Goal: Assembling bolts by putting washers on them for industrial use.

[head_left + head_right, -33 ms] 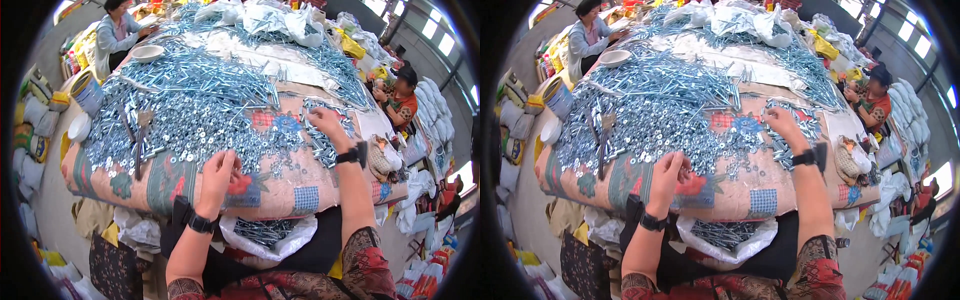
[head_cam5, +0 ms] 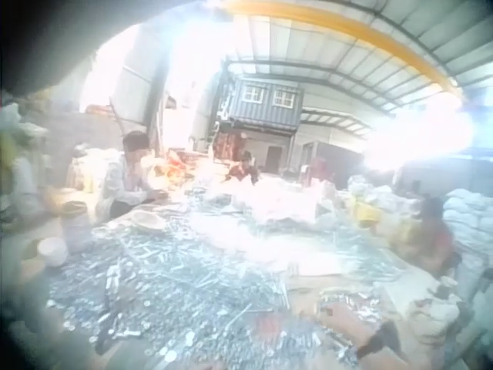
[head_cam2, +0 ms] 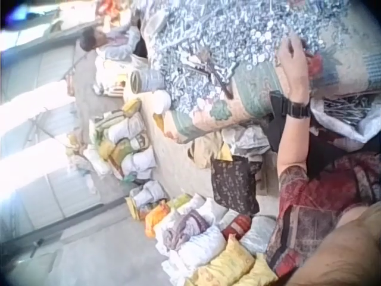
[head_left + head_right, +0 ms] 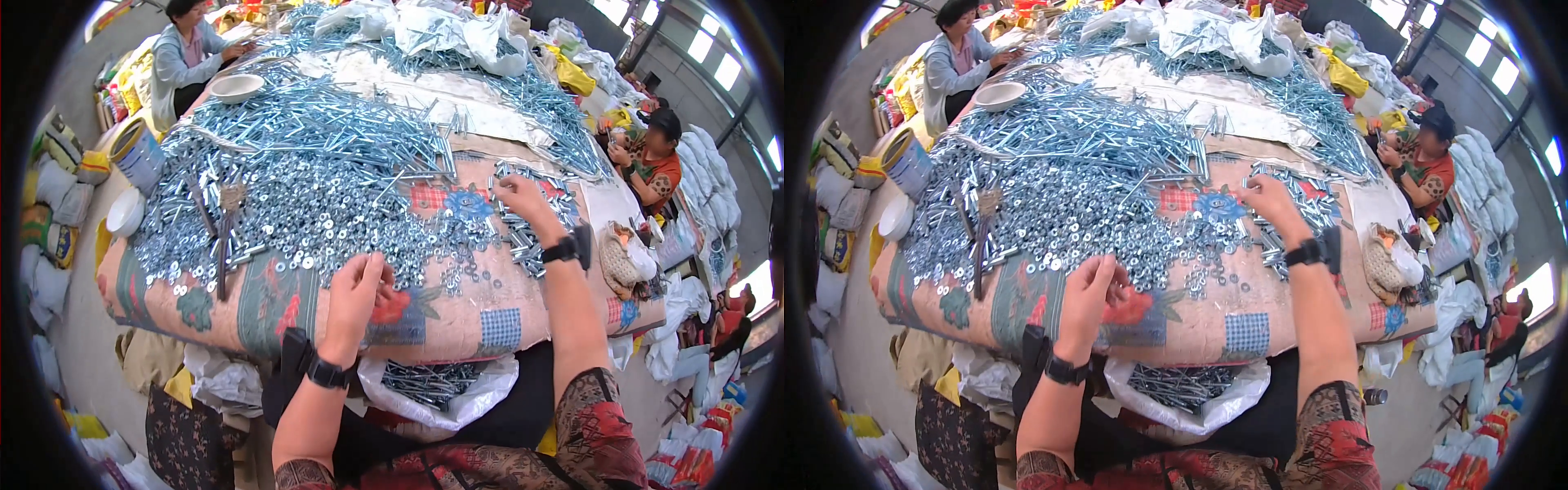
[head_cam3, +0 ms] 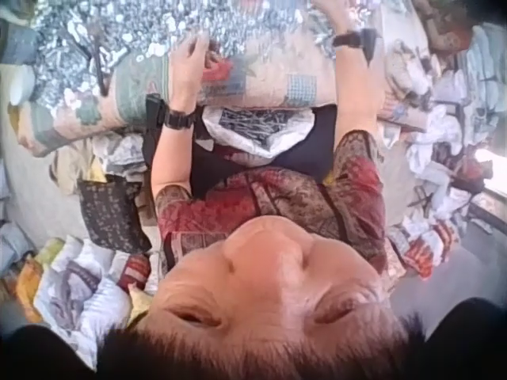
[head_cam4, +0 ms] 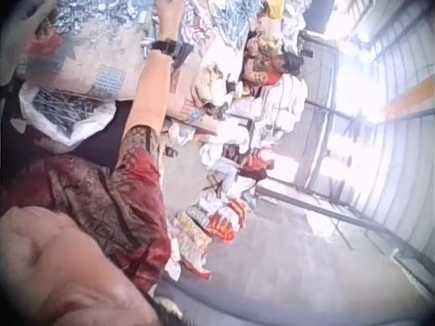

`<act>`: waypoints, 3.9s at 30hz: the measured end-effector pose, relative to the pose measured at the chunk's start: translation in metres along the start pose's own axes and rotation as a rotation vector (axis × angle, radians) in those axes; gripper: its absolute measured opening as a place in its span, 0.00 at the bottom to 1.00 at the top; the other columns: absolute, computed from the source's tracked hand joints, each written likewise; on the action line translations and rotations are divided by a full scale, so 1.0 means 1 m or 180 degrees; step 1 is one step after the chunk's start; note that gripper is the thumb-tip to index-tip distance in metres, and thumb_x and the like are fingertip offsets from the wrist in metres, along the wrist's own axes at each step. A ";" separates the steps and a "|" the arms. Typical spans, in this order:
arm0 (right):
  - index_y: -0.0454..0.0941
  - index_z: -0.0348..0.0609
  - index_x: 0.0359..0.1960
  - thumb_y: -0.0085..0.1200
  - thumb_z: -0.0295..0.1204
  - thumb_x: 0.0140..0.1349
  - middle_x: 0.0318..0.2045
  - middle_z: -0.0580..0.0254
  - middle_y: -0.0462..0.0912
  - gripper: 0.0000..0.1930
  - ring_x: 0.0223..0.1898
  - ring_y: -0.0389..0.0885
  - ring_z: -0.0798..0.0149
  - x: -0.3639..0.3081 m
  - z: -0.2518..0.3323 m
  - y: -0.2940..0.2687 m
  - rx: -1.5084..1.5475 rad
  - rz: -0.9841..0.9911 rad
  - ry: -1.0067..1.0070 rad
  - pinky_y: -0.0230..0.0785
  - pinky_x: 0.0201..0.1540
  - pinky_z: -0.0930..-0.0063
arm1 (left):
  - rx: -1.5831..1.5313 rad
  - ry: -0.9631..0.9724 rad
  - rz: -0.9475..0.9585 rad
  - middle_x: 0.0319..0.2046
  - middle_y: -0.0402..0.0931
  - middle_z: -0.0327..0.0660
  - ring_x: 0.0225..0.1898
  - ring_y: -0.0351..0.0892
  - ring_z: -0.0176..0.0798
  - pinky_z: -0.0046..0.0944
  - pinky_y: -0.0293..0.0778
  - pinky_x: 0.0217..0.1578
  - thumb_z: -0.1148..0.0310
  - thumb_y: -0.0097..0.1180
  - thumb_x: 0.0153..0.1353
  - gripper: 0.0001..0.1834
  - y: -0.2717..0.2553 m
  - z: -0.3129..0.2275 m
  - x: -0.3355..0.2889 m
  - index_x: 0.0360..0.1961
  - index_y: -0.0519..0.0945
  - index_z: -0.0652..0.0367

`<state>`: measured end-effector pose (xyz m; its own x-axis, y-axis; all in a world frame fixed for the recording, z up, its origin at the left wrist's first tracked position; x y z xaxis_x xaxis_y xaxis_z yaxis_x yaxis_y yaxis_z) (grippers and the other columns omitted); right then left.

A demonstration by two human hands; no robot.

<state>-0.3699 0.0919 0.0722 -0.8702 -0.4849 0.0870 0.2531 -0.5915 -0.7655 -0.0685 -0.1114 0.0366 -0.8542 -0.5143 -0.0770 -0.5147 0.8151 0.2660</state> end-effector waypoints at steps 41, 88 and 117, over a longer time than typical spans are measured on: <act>0.82 0.36 0.36 0.60 0.49 0.47 0.39 0.41 0.81 0.26 0.42 0.80 0.45 0.204 0.039 0.161 -0.1898 0.0250 0.0436 0.73 0.45 0.59 | -0.0494 -0.1192 0.0404 0.33 0.82 0.41 0.26 0.75 0.25 0.25 0.67 0.26 0.61 0.50 0.68 0.14 -0.010 0.026 0.000 0.34 0.78 0.61; 0.72 0.39 0.34 0.63 0.29 0.50 0.24 0.51 0.79 0.13 0.28 0.80 0.49 -0.171 0.022 0.064 0.1432 -0.1250 -0.0752 0.69 0.29 0.66 | 0.0188 0.0904 0.1118 0.46 0.77 0.47 0.51 0.73 0.37 0.36 0.65 0.55 0.51 0.36 0.72 0.28 0.177 0.010 0.016 0.55 0.71 0.66; 0.76 0.44 0.39 0.52 0.22 0.46 0.43 0.56 0.78 0.15 0.48 0.75 0.53 -0.157 0.050 0.064 -0.1526 -0.0858 -0.2773 0.66 0.52 0.59 | -0.1759 -0.2841 0.1674 0.19 0.68 0.34 0.17 0.68 0.28 0.21 0.57 0.10 0.68 0.52 0.66 0.08 0.067 0.098 -0.079 0.38 0.73 0.63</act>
<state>-0.1958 0.0982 0.0415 -0.2164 -0.7858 0.5794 -0.2665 -0.5234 -0.8093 -0.0422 0.0099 -0.0337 -0.8141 0.3997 -0.4213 -0.1683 0.5319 0.8299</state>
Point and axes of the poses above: each hand's wrist, its own x-axis towards the middle knuckle, its own y-axis out of the palm, z = x × y, the point moved 4 cm from there along x, towards the middle knuckle
